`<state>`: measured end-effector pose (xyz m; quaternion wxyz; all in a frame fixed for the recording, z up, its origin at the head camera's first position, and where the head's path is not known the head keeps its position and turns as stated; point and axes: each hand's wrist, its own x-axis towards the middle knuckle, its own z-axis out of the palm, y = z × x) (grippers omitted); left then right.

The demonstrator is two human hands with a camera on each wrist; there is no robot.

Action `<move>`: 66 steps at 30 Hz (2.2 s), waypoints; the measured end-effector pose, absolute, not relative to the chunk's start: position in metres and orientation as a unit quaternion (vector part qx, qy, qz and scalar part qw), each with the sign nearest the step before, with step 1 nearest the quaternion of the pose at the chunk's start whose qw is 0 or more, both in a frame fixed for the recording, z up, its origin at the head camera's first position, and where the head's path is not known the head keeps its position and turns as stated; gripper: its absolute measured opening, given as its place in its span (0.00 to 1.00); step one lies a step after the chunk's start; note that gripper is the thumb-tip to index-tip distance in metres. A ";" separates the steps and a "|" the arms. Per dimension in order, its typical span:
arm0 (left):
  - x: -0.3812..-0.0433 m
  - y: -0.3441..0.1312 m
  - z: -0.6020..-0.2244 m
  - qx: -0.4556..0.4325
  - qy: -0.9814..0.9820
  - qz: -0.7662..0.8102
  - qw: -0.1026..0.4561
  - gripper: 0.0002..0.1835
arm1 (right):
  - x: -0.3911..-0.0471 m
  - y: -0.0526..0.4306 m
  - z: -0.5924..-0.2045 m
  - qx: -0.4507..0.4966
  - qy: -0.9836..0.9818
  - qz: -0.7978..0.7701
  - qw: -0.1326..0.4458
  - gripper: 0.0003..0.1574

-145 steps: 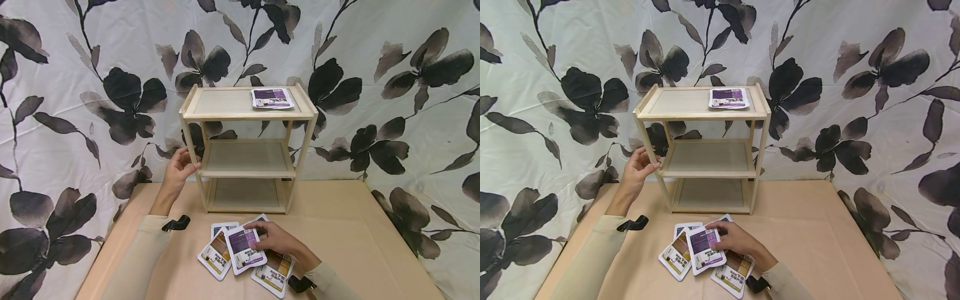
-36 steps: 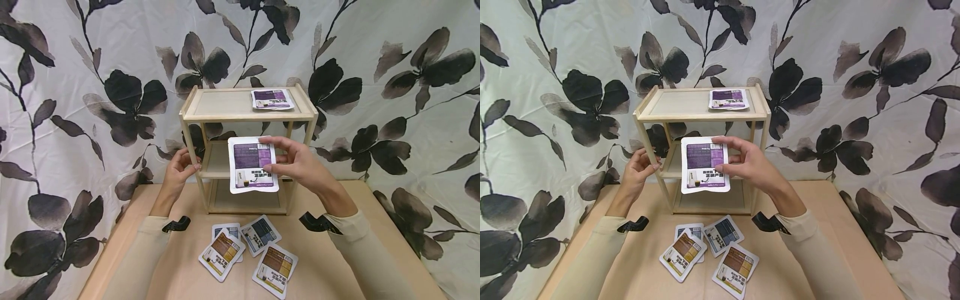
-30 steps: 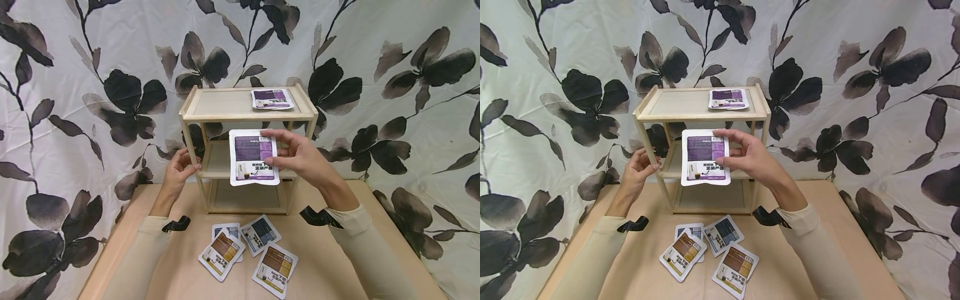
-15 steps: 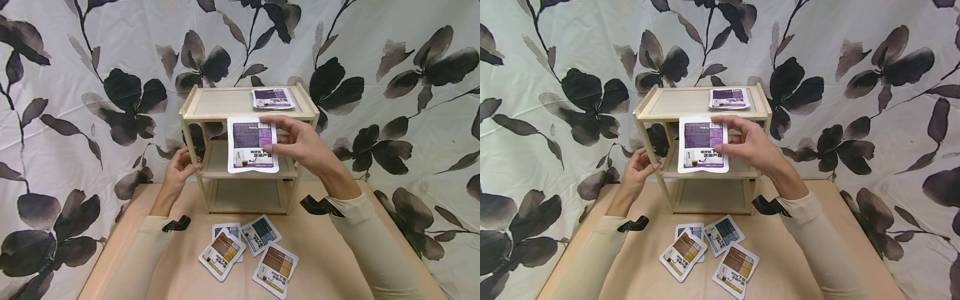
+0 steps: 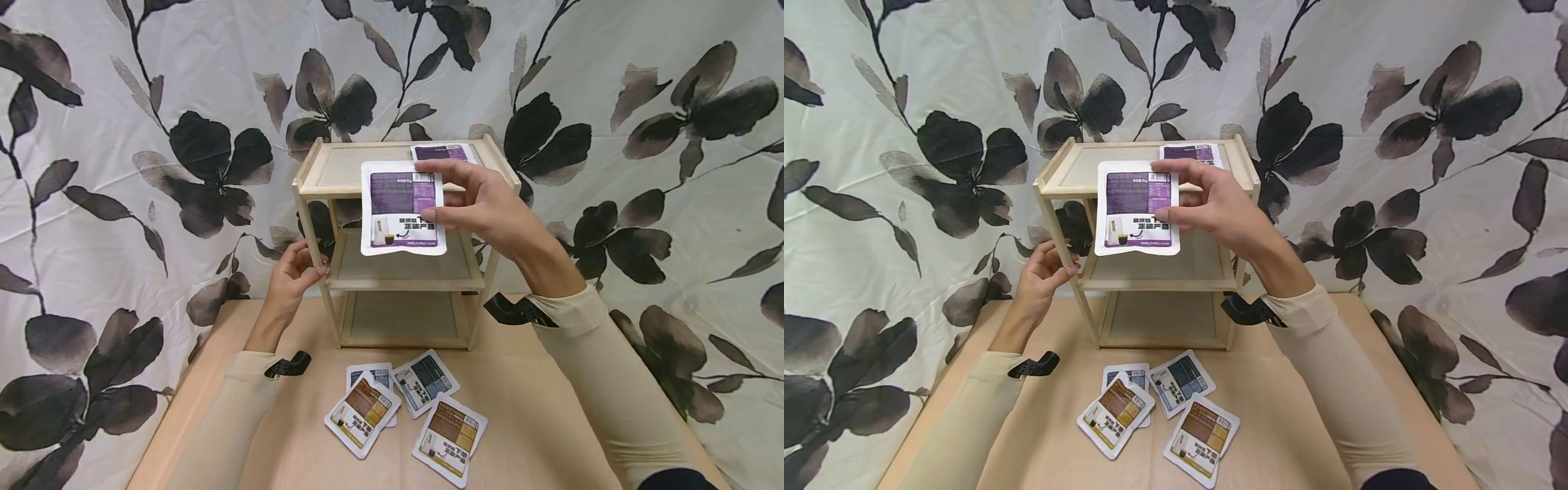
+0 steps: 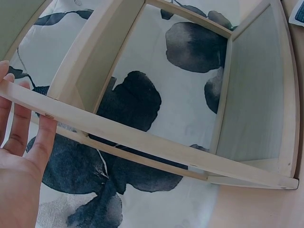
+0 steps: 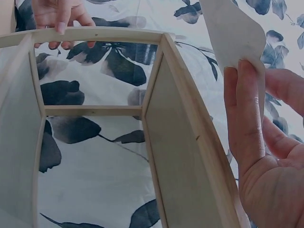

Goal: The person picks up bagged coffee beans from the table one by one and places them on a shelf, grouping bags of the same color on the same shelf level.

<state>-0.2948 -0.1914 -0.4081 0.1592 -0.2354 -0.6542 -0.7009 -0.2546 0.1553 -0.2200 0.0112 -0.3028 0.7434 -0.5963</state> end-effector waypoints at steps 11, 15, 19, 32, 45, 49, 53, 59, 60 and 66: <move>-0.294 -0.192 -0.408 -0.233 -0.657 -0.700 0.157 0.28 | -0.269 0.152 -0.204 -0.315 0.750 -0.582 0.002 0.40; -0.295 -0.192 -0.409 -0.234 -0.655 -0.701 0.157 0.28 | -0.273 0.152 -0.199 -0.313 0.759 -0.571 -0.005 0.40; -0.295 -0.192 -0.409 -0.236 -0.656 -0.699 0.158 0.28 | -0.277 0.151 -0.193 -0.303 0.765 -0.567 -0.008 0.41; -0.296 -0.192 -0.409 -0.236 -0.656 -0.699 0.159 0.28 | -0.290 0.141 -0.175 -0.287 0.764 -0.577 0.021 0.41; -0.298 -0.193 -0.410 -0.236 -0.656 -0.699 0.157 0.27 | -0.306 0.132 -0.166 -0.272 0.772 -0.574 0.038 0.42; -0.298 -0.193 -0.410 -0.236 -0.655 -0.700 0.157 0.28 | -0.313 0.126 -0.161 -0.266 0.785 -0.559 0.037 0.42; -0.297 -0.193 -0.410 -0.233 -0.659 -0.697 0.159 0.28 | -0.317 0.121 -0.157 -0.246 0.796 -0.551 0.050 0.42; -0.297 -0.193 -0.409 -0.229 -0.661 -0.696 0.161 0.28 | -0.323 0.113 -0.153 -0.201 0.807 -0.552 0.066 0.44; -0.296 -0.193 -0.409 -0.228 -0.662 -0.696 0.161 0.28 | -0.324 0.112 -0.154 -0.194 0.809 -0.551 0.068 0.44; -0.297 -0.192 -0.410 -0.228 -0.662 -0.696 0.159 0.29 | -0.329 0.106 -0.154 -0.173 0.821 -0.537 0.083 0.47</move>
